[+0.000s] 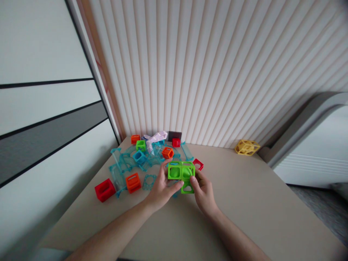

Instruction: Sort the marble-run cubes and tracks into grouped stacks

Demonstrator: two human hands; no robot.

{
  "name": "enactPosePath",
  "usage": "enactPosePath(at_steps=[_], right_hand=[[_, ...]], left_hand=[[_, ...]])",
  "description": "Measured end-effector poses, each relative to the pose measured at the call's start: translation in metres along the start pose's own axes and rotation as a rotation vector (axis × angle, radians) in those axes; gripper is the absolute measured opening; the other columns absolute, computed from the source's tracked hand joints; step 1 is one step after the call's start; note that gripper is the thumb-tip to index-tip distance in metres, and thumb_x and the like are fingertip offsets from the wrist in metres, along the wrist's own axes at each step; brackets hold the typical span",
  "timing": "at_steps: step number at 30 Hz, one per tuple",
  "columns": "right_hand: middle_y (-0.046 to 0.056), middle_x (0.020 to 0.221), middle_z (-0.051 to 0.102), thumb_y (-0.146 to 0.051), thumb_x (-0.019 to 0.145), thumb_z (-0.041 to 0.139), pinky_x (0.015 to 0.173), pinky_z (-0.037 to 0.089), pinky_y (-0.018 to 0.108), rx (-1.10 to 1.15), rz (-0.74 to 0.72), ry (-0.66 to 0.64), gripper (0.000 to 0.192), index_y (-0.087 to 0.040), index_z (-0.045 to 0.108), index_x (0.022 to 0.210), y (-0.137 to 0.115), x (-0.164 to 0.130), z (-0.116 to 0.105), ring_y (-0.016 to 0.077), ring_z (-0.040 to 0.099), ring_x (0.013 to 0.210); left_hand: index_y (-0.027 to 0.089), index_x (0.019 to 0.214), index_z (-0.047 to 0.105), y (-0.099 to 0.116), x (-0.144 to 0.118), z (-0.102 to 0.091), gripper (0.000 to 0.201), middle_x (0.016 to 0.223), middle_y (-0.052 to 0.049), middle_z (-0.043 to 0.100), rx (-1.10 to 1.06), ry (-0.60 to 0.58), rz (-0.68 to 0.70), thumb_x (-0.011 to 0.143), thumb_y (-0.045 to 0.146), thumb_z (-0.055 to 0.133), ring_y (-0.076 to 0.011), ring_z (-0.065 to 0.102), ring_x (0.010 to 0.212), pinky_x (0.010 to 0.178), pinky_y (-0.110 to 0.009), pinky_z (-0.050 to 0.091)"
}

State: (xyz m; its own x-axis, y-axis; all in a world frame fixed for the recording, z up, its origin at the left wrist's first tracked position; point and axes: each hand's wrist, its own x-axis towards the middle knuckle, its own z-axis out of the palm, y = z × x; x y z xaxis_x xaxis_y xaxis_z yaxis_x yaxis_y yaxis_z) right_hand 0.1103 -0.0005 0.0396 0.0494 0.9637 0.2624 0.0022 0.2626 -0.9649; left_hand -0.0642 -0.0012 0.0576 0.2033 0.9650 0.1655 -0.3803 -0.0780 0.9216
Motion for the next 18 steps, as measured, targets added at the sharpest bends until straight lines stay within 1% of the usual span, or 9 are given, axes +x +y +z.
enactPosePath(at_steps=[2, 5, 7, 9, 10, 12, 14, 16, 18], right_hand=[[0.007, 0.107, 0.073, -0.053, 0.089, 0.069, 0.087, 0.055, 0.042, 0.003, -0.005, 0.033, 0.042, -0.025, 0.071, 0.120, -0.003, 0.000, 0.001, 0.0258, 0.066, 0.093], [0.007, 0.106, 0.074, -0.057, 0.089, 0.066, 0.082, 0.057, 0.040, -0.013, -0.016, 0.087, 0.044, -0.024, 0.072, 0.117, -0.008, 0.001, 0.001, 0.0256, 0.066, 0.092], [0.008, 0.105, 0.074, -0.059, 0.090, 0.064, 0.077, 0.058, 0.037, -0.018, -0.028, 0.114, 0.046, -0.021, 0.072, 0.115, -0.008, 0.002, 0.001, 0.0252, 0.067, 0.090], [0.009, 0.105, 0.075, -0.058, 0.091, 0.062, 0.074, 0.059, 0.035, -0.022, -0.042, 0.121, 0.047, -0.019, 0.071, 0.116, -0.006, 0.002, 0.000, 0.0246, 0.067, 0.089], [0.009, 0.106, 0.075, -0.057, 0.091, 0.062, 0.074, 0.059, 0.034, -0.024, -0.049, 0.117, 0.047, -0.019, 0.071, 0.117, -0.005, 0.002, 0.000, 0.0243, 0.068, 0.089], [0.009, 0.106, 0.075, -0.054, 0.092, 0.062, 0.076, 0.059, 0.035, -0.030, -0.063, 0.096, 0.045, -0.018, 0.071, 0.118, -0.003, 0.002, 0.000, 0.0246, 0.069, 0.090], [0.009, 0.106, 0.076, -0.053, 0.093, 0.063, 0.080, 0.059, 0.036, -0.040, -0.081, 0.075, 0.044, -0.019, 0.070, 0.119, -0.002, 0.000, 0.000, 0.0256, 0.070, 0.093], [0.009, 0.108, 0.075, -0.052, 0.093, 0.063, 0.082, 0.059, 0.039, -0.056, -0.098, 0.062, 0.044, -0.020, 0.070, 0.122, 0.000, -0.002, 0.000, 0.0261, 0.071, 0.094], [0.010, 0.109, 0.075, -0.052, 0.093, 0.063, 0.082, 0.059, 0.040, -0.087, -0.117, 0.071, 0.044, -0.020, 0.070, 0.123, 0.003, -0.003, -0.001, 0.0260, 0.070, 0.093]], left_hand=[[0.030, 0.143, 0.036, 0.006, 0.001, -0.001, 0.072, 0.133, -0.010, 0.062, 0.105, 0.009, 0.077, 0.084, 0.027, 0.077, -0.0282, 0.062, 0.123, 0.106, -0.042, 0.048], [0.029, 0.140, 0.043, 0.025, 0.010, -0.012, 0.057, 0.138, -0.011, 0.058, 0.298, 0.118, 0.273, 0.090, 0.030, 0.069, -0.0261, 0.061, 0.123, 0.100, -0.037, 0.051], [0.026, 0.130, 0.052, 0.043, 0.024, -0.031, 0.041, 0.136, -0.010, 0.059, 0.447, 0.223, 0.370, 0.092, 0.033, 0.065, -0.0243, 0.061, 0.119, 0.097, -0.036, 0.052], [0.024, 0.119, 0.060, 0.063, 0.043, -0.059, 0.032, 0.125, -0.010, 0.064, 0.655, 0.323, 0.407, 0.091, 0.038, 0.064, -0.0247, 0.062, 0.116, 0.094, -0.036, 0.053], [0.023, 0.115, 0.062, 0.073, 0.054, -0.075, 0.029, 0.121, -0.009, 0.066, 0.774, 0.343, 0.392, 0.091, 0.039, 0.062, -0.0250, 0.063, 0.114, 0.093, -0.036, 0.054], [0.021, 0.117, 0.062, 0.087, 0.075, -0.110, 0.033, 0.122, -0.010, 0.067, 1.047, 0.334, 0.312, 0.089, 0.039, 0.060, -0.0258, 0.064, 0.113, 0.095, -0.039, 0.053], [0.018, 0.127, 0.057, 0.094, 0.094, -0.141, 0.041, 0.128, -0.013, 0.067, 1.320, 0.242, 0.138, 0.089, 0.035, 0.057, -0.0263, 0.064, 0.117, 0.100, -0.039, 0.051], [0.015, 0.123, 0.061, 0.095, 0.108, -0.164, 0.041, 0.121, -0.015, 0.071, 1.388, 0.191, 0.063, 0.083, 0.026, 0.060, -0.0293, 0.067, 0.113, 0.098, -0.041, 0.052], [0.018, 0.117, 0.065, 0.091, 0.115, -0.178, 0.040, 0.116, -0.012, 0.074, 1.422, 0.141, 0.033, 0.077, 0.021, 0.063, -0.0295, 0.068, 0.111, 0.096, -0.038, 0.052]])
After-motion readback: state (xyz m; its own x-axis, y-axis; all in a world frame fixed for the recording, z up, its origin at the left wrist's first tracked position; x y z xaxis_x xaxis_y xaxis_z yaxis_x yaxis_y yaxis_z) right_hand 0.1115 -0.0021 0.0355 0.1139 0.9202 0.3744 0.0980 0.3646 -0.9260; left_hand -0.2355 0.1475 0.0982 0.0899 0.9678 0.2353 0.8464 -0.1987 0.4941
